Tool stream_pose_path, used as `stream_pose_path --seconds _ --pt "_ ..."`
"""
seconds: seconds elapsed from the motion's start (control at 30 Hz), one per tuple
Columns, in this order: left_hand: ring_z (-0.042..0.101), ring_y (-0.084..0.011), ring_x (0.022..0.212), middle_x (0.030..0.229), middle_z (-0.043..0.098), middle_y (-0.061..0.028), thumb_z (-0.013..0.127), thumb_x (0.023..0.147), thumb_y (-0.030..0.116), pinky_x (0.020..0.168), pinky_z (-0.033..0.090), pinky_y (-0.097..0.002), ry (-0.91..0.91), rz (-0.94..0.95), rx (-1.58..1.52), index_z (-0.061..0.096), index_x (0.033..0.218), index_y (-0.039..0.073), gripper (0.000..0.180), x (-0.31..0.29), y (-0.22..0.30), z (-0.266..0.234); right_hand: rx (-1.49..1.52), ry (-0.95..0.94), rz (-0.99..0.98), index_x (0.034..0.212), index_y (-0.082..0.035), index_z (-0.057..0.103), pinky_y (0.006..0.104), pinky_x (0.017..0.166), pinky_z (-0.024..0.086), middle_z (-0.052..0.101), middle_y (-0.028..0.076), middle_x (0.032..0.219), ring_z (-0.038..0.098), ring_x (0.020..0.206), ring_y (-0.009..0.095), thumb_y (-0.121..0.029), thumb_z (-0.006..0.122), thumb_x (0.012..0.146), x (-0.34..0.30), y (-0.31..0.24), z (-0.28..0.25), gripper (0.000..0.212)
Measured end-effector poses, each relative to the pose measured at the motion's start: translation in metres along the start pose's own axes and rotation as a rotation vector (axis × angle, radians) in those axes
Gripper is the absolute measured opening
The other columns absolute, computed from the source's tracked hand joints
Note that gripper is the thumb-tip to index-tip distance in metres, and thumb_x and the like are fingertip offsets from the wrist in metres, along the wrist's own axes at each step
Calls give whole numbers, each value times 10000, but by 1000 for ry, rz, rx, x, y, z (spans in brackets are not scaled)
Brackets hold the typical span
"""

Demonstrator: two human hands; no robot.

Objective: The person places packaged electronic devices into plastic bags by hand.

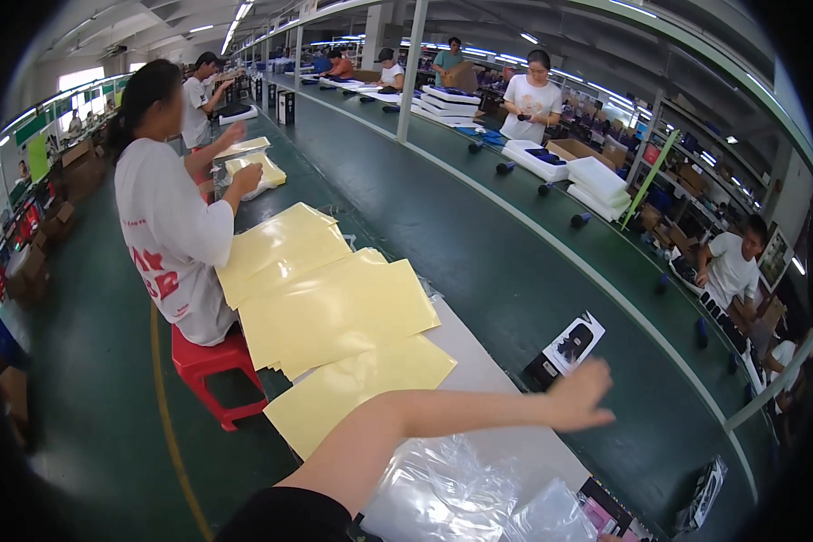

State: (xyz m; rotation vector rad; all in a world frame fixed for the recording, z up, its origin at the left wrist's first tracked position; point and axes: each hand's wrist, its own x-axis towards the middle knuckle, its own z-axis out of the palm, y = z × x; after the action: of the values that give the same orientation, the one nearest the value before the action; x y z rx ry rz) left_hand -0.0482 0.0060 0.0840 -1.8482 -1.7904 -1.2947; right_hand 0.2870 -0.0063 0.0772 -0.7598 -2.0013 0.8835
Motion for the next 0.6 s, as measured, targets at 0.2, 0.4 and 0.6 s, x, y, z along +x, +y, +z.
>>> stream_pose_path --seconds 0.2,0.4,0.6 --pt "538 -142 559 570 527 -77 463 890 378 540 435 -291 -761 -135 -1151 549 703 -12 442 -20 112 -20 298 -26 67 816 -10 551 190 526 356 514 -6 686 428 591 65 -158 515 887 43 -36 25 168" --pt "547 -114 537 601 545 -28 489 858 483 539 479 -253 -692 -839 -1250 588 668 49 484 -38 30 -51 608 56 347 780 -62 588 201 356 264 424 -52 531 360 424 29 -164 532 874 89 11 95 150" --pt "537 -96 668 727 534 -8 567 838 159 688 478 -247 -557 -930 -1358 574 814 34 128 -47 -51 -47 709 -241 443 871 -30 581 192 380 266 459 -28 581 363 444 29 -287 489 906 145 33 143 275"
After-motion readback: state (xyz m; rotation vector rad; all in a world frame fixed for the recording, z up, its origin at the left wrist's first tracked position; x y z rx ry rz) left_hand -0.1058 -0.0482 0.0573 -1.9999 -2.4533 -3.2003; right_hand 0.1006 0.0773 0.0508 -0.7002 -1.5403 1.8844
